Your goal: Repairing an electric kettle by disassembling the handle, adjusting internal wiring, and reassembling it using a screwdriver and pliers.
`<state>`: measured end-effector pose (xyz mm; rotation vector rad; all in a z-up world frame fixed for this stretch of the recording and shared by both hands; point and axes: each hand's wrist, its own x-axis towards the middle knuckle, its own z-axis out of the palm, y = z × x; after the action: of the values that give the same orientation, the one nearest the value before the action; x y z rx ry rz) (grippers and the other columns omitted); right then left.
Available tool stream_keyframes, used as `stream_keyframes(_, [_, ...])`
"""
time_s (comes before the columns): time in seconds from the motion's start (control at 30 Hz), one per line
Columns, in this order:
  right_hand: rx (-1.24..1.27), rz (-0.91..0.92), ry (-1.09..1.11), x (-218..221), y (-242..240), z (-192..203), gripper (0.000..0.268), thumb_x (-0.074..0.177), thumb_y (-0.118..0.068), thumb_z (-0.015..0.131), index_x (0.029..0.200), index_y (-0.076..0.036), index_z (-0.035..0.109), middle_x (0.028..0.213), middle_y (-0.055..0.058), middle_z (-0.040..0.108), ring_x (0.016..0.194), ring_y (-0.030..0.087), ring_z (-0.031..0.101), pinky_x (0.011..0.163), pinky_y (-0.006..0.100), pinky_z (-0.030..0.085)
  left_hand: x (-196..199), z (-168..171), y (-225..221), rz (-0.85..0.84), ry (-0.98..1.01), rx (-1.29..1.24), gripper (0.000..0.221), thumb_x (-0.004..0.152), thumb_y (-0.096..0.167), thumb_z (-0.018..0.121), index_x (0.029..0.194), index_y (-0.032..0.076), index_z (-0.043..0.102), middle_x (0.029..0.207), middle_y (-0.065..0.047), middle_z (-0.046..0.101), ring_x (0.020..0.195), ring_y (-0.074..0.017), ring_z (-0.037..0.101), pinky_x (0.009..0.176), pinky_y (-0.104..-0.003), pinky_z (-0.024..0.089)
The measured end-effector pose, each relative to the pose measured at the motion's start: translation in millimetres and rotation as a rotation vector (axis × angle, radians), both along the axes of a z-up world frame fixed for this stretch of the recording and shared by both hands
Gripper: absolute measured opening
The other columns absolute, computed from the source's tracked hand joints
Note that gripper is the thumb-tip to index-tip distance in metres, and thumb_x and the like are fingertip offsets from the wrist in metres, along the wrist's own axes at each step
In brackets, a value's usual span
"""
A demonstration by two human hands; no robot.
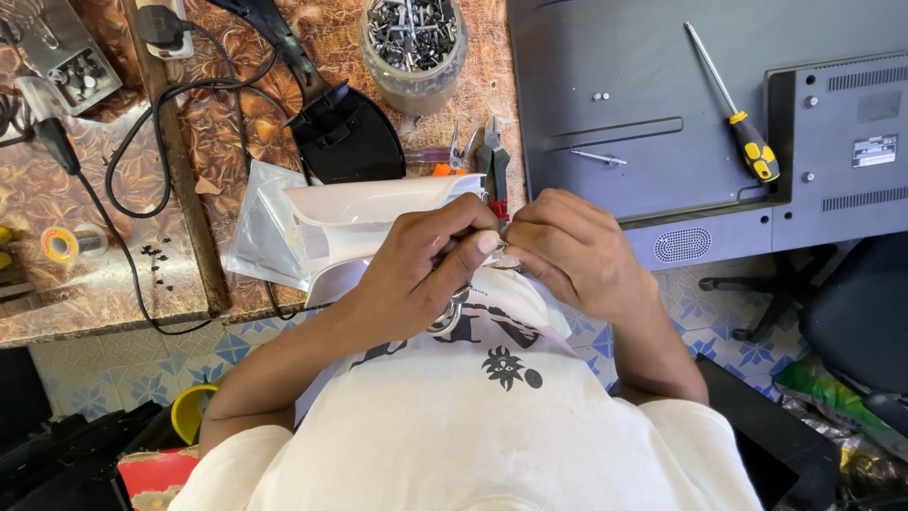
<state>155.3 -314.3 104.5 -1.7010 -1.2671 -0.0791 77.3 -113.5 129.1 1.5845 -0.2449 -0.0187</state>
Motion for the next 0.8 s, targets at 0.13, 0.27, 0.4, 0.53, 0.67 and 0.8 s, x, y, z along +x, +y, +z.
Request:
stream_keyframes(0.13, [-0.178, -0.166, 0.118, 35.4, -44.3, -26.2, 0.033, 0.1, -0.019, 0.069, 0.117, 0.009, 0.065, 0.087, 0.021, 0.062, 0.074, 0.042, 0.065, 0.07, 0.052, 0.052, -0.7, -0.1, 1.0, 0.005, 0.005, -0.063, 0.024, 0.107, 0.019, 0.045, 0.097, 0.004, 0.061, 0.057, -0.007, 0.051, 0.05, -0.014, 0.049, 0.054, -0.028, 0.047])
stream_keyframes(0.27, [-0.766, -0.892, -0.006, 115.0, -152.1, -115.2, 0.045, 0.105, -0.03, 0.076, 0.129, 0.006, 0.061, 0.108, 0.021, 0.058, 0.096, 0.038, 0.053, 0.081, 0.051, 0.042, -3.6, 8.4, 9.9, 0.014, 0.148, -0.105, 0.023, 0.106, 0.026, 0.05, 0.094, 0.007, 0.055, 0.079, -0.003, 0.052, 0.058, -0.0108, 0.052, 0.055, -0.023, 0.042])
stream_keyframes(0.4, [-1.085, -1.142, -0.197, 159.2, -276.9, -222.4, 0.046, 0.081, -0.025, 0.086, 0.117, 0.0, 0.069, 0.106, 0.024, 0.061, 0.096, 0.046, 0.05, 0.074, 0.056, 0.042, -3.7, 8.1, 17.6, 0.026, 0.169, -0.159, 0.023, 0.104, 0.027, 0.054, 0.097, 0.005, 0.056, 0.082, -0.005, 0.052, 0.055, -0.0117, 0.058, 0.053, -0.021, 0.05])
stream_keyframes(0.53, [-1.051, -1.045, -0.325, 147.4, -270.8, -214.2, 0.03, 0.081, -0.014, 0.081, 0.109, -0.008, 0.074, 0.104, 0.017, 0.063, 0.098, 0.04, 0.051, 0.08, 0.05, 0.038, -0.1, 10.3, 23.4, 0.038, 0.171, -0.193, 0.024, 0.103, 0.032, 0.054, 0.098, 0.009, 0.053, 0.082, -0.003, 0.048, 0.055, -0.0122, 0.058, 0.052, -0.02, 0.047])
stream_keyframes(0.67, [-0.51, -0.891, -0.14, 113.4, -205.3, -130.9, 0.03, 0.105, -0.022, 0.069, 0.115, 0.007, 0.072, 0.1, 0.019, 0.058, 0.091, 0.035, 0.05, 0.079, 0.046, 0.042, 1.5, 13.9, 29.3, 0.046, 0.129, -0.254, 0.025, 0.107, 0.029, 0.042, 0.096, 0.007, 0.045, 0.078, -0.005, 0.044, 0.063, -0.0118, 0.043, 0.057, -0.025, 0.05])
stream_keyframes(0.8, [-0.353, -0.632, -0.042, 45.8, -137.7, -22.4, 0.059, 0.115, -0.04, 0.061, 0.123, 0.018, 0.07, 0.101, 0.022, 0.056, 0.09, 0.032, 0.05, 0.083, 0.044, 0.037, 3.5, 22.5, 36.5, 0.068, 0.116, -0.154, 0.037, 0.108, 0.04, 0.034, 0.088, 0.01, 0.042, 0.073, -0.003, 0.045, 0.066, -0.0124, 0.042, 0.066, -0.027, 0.044])
